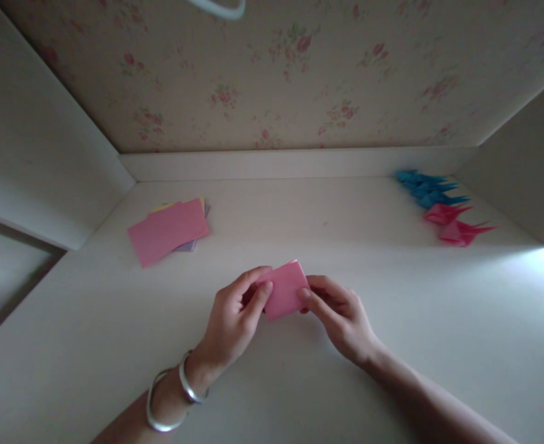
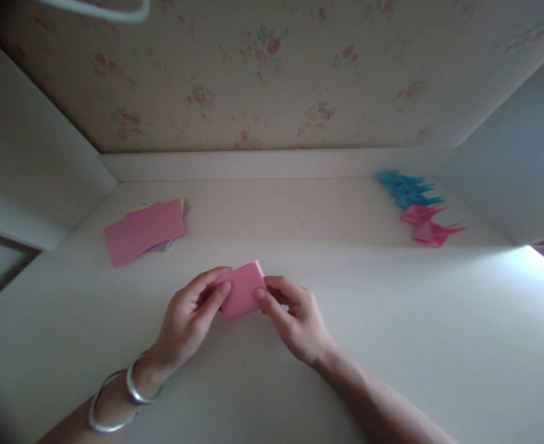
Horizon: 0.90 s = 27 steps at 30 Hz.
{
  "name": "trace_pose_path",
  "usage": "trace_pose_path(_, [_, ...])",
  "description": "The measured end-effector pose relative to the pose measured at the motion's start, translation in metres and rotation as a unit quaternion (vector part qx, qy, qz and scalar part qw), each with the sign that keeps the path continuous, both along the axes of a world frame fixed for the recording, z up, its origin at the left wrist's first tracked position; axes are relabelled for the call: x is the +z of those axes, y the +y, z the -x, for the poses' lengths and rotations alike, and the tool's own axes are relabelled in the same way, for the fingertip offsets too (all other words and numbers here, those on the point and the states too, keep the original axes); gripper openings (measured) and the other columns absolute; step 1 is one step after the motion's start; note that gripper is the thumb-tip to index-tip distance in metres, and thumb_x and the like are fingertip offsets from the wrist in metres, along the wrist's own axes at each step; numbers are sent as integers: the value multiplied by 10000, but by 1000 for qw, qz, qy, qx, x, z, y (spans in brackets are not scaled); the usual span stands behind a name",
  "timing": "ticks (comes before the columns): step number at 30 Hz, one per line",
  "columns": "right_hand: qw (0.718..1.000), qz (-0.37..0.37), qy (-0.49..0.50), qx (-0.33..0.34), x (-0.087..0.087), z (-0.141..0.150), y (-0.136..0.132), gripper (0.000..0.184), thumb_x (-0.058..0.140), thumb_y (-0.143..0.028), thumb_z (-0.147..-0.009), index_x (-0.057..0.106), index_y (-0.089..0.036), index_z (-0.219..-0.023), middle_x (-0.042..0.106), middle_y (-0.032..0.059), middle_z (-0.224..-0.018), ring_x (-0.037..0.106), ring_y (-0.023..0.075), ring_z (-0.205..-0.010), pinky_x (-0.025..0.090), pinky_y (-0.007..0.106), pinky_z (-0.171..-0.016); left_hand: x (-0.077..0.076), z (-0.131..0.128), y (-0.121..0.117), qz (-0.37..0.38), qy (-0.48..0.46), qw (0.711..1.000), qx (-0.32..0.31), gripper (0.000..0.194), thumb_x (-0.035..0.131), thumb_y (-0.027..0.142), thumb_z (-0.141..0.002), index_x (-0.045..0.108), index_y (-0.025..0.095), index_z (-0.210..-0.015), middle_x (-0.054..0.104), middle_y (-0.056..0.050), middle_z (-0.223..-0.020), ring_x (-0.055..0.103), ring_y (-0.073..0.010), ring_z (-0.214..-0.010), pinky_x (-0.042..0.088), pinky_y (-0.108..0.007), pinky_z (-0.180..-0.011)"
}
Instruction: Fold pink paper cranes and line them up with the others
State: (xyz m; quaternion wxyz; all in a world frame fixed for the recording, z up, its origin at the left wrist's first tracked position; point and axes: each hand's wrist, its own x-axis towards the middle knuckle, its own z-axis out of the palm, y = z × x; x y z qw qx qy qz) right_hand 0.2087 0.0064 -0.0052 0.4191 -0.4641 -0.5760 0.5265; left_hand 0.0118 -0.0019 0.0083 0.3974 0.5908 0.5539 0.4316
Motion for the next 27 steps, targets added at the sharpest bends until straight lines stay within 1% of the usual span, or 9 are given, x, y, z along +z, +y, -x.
trace_pose_path(3, [998,25,63,-14,-2,3,1,285,631,-431,-896,655,-199,-1060,721,64,-890,633,169,-738,519,274,-652,1,0,0,-14,23,1000,-11,280,602,324,-925,687,203,-1163,752,-69,-1029,690,-184,-847,544,-248,-753])
trace_pose_path(6, [992,56,112,-18,0,6,3,362,632,-460,-884,587,-225,-1156,738,58,-877,658,182,-759,531,277,-667,1,0,1,-25,32,999,-16,277,592,309,-930,696,203,-1163,756,-82,-1076,703,-201,-905,554,-265,-795])
trace_pose_path(8, [993,66,97,-21,1,5,5,374,627,-480,-882,610,-219,-1149,742,64,-905,664,194,-793,527,274,-687,0,0,2,-35,44,998,-25,280,583,295,-934,697,207,-1174,750,-87,-1121,702,-214,-968,547,-287,-861])
trace_pose_path(10, [997,59,45,-24,1,4,6,342,599,-491,-897,678,-198,-1054,731,61,-911,647,195,-801,503,256,-678,-1,0,3,-42,58,997,-40,288,577,283,-936,695,212,-1190,740,-87,-1160,692,-222,-1026,531,-305,-920])
trace_pose_path(14, [999,31,-36,-19,0,2,7,377,518,-499,-937,710,-180,-883,666,34,-803,565,171,-701,434,238,-596,-3,0,2,-30,67,996,-55,321,582,293,-935,674,210,-1231,733,-92,-1179,695,-222,-1027,535,-309,-926])
trace_pose_path(17, [999,18,-45,-13,-2,2,7,361,503,-477,-951,687,-187,-841,615,12,-755,516,150,-659,404,226,-571,-3,0,2,-25,76,996,-48,344,585,300,-934,657,199,-1255,741,-98,-1152,709,-217,-972,548,-306,-894])
trace_pose_path(20, [999,15,-47,-21,-2,3,7,345,508,-459,-954,688,-187,-840,595,7,-737,493,143,-654,386,219,-561,-3,0,2,-35,83,995,-51,322,568,287,-945,665,203,-1241,736,-92,-1168,700,-218,-1008,544,-297,-890])
trace_pose_path(23, [998,35,-38,-23,1,3,7,350,519,-469,-945,698,-184,-849,607,16,-751,499,149,-664,388,225,-566,-4,0,1,-46,81,994,-62,304,550,279,-957,673,212,-1227,729,-82,-1190,688,-220,-1053,531,-297,-918])
trace_pose_path(27, [998,50,-26,-19,4,2,8,360,527,-491,-935,696,-187,-838,613,20,-756,516,157,-682,396,226,-571,-5,-1,0,-51,87,992,-78,293,532,268,-966,677,212,-1215,735,-73,-1175,695,-209,-1032,527,-285,-918])
